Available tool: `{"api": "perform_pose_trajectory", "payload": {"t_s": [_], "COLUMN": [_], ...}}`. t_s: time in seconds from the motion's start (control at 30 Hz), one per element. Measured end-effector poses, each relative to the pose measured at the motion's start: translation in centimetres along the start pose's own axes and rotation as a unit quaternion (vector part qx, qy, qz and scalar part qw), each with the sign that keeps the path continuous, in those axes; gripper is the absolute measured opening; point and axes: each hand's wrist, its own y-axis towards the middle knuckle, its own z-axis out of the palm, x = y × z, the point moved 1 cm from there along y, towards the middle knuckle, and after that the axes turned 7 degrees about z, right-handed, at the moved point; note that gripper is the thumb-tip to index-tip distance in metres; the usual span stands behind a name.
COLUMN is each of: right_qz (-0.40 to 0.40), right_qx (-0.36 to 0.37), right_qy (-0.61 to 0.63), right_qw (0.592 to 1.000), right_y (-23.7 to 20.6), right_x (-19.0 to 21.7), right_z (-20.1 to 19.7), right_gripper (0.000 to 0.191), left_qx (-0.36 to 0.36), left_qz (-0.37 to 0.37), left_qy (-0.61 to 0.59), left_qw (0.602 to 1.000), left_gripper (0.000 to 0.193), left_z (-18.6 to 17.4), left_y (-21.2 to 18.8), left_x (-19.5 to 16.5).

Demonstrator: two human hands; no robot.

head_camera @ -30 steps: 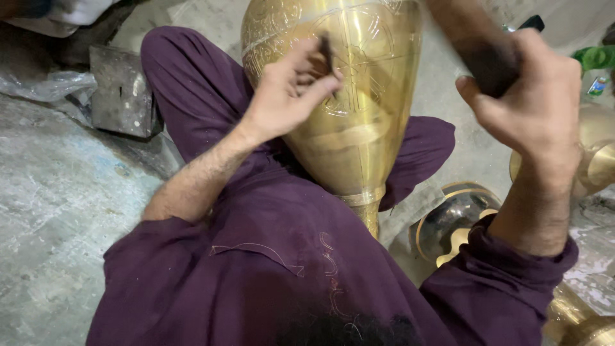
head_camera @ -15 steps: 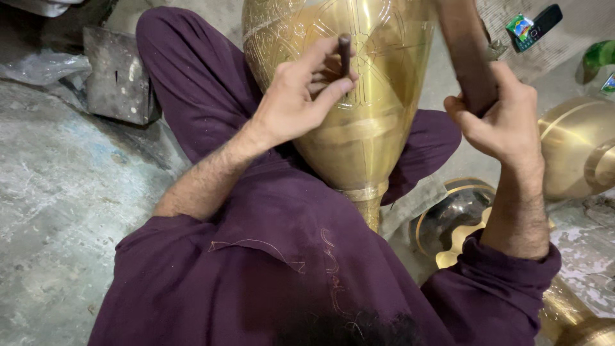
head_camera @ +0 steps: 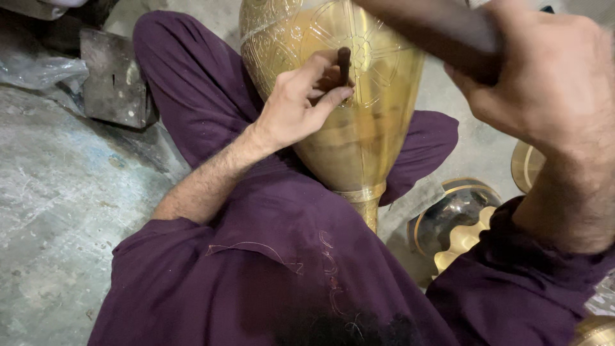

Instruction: The person sits cross-legged on the floor with a large brass vase held in their lap and engraves decorative patterns into its surface. They hold a chisel against the brass with one hand and strike it with a wooden mallet in the other, repositioning the chisel repeatedly to work across the patterned area.

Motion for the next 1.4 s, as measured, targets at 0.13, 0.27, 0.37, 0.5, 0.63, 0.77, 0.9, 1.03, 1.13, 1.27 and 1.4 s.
{"api": "perform_pose_trajectory", "payload": {"t_s": [0.13,0.27,0.37,0.5,0.63,0.77,0.9,1.03,1.13,1.27,1.4], "right_qz": [-0.018,0.039,0.011,0.065,0.093,0.130,0.129,0.143,0.199,0.289,0.387], "right_qx": [0.006,0.086,0.007,0.059,0.060,0.136,0.118,0.086,0.063,0.040,0.039], "right_qy": [-0.068,-0.152,-0.082,-0.105,-0.035,-0.080,-0.039,-0.001,0.079,0.186,0.195], "right_qw": [0.997,0.984,0.997,0.991,0.993,0.979,0.984,0.986,0.975,0.938,0.901], "right_y": [1.8,2.5,2.4,1.0,0.1,0.2,-0.4,-3.2,-6.2,-10.1,-12.8], "right_x": [1.2,1.8,1.7,0.9,-0.1,-0.2,-0.7,-1.8,-2.0,-0.2,1.1], "right_z": [-1.0,-1.0,-0.7,0.7,1.8,3.3,4.4,6.7,9.1,12.2,13.2], "right_gripper": [0.034,0.031,0.033,0.029,0.029,0.030,0.032,0.033,0.038,0.039,0.038], "left_qx": [-0.001,0.025,0.040,0.021,-0.041,-0.046,0.030,0.159,0.255,0.320,0.357], "left_qz": [0.038,0.018,0.029,0.007,-0.059,-0.069,-0.006,0.153,0.177,0.194,0.153], "left_qy": [0.029,0.009,0.014,0.004,-0.102,-0.116,-0.063,0.034,0.023,0.004,0.005], "left_qw": [0.999,0.999,0.999,1.000,0.992,0.990,0.998,0.975,0.950,0.927,0.922], "left_gripper": [0.040,0.037,0.037,0.029,0.037,0.041,0.041,0.049,0.048,0.048,0.049], "left_z": [0.3,0.2,0.0,0.3,-0.6,-0.8,-1.7,-3.0,-3.2,-3.3,-3.4], "left_y": [-0.2,0.1,0.5,1.1,0.0,-0.3,1.2,4.2,6.8,9.5,9.5], "left_x": [0.7,1.2,1.0,0.5,-0.3,-0.8,-0.7,-0.3,0.2,0.7,0.7]}}
